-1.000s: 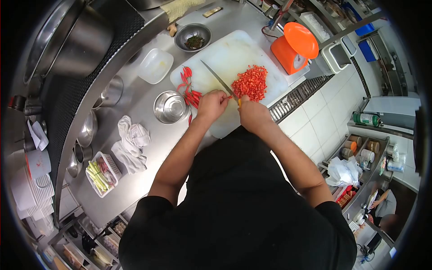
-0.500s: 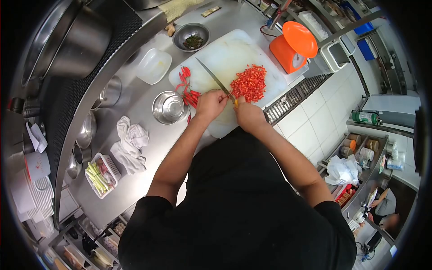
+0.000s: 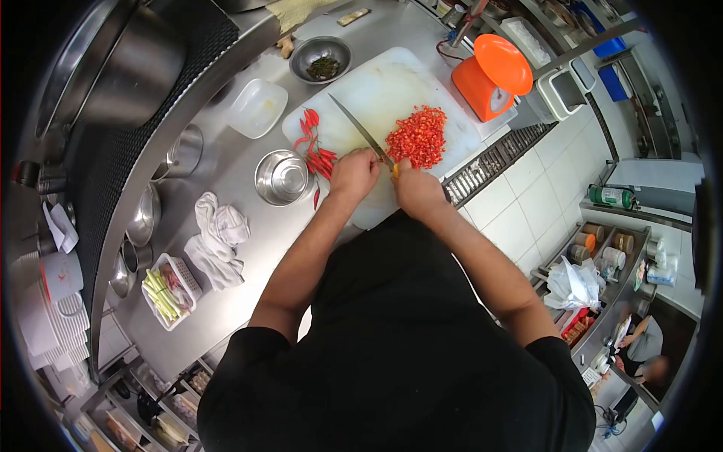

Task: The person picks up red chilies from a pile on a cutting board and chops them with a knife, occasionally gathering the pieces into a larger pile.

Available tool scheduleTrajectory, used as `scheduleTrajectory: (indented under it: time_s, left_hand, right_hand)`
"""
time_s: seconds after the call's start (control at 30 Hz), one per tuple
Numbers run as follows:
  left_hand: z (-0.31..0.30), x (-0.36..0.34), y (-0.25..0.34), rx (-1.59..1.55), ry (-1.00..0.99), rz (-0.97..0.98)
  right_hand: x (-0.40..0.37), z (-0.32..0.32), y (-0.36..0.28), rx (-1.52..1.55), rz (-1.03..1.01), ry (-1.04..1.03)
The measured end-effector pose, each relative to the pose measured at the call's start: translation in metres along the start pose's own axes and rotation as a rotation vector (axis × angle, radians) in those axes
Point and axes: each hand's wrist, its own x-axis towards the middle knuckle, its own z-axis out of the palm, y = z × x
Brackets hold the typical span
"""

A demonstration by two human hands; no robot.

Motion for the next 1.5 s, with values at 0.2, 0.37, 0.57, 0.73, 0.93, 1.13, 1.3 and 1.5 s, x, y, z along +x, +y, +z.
scheduleTrajectory:
  time_s: [0.2, 0.37, 0.57, 0.73, 0.93, 1.13, 1.3, 1.5]
  left_hand:
    - [0.0, -0.001, 0.001, 0.009, -0.038, -0.055]
    - [-0.002, 0.0, 0.006, 0.007, -0.032, -0.055]
    - [-0.01, 0.002, 0.012, 0.017, -0.126, -0.114]
    - [-0.011, 0.002, 0.014, 0.009, -0.144, -0.136]
    - [-0.004, 0.003, 0.008, 0.008, -0.064, -0.068]
    - [-0.034, 0.025, 0.008, -0.067, 0.117, -0.034]
    - [-0.1, 0.112, 0.001, -0.001, 0.31, -0.103]
    - [-0.113, 0.165, -0.061, 0.226, 0.335, -0.066]
  right_hand:
    - [-0.011, -0.027, -0.005, -0.005, -0.036, -0.019]
    - [0.003, 0.002, 0.002, -0.002, -0.035, 0.026]
    - [-0.005, -0.024, -0.006, -0.037, -0.053, -0.005]
    - [0.005, 0.005, -0.001, -0.003, -0.038, 0.032]
    - [0.01, 0.0, 0.003, 0.07, -0.025, -0.003]
    - [-0.007, 0.001, 0.03, 0.218, -0.031, 0.022]
    - [-0.014, -0.009, 0.046, 0.143, 0.026, 0.012]
    - [-0.012, 0.006, 0.05, 0.133, 0.04, 0.053]
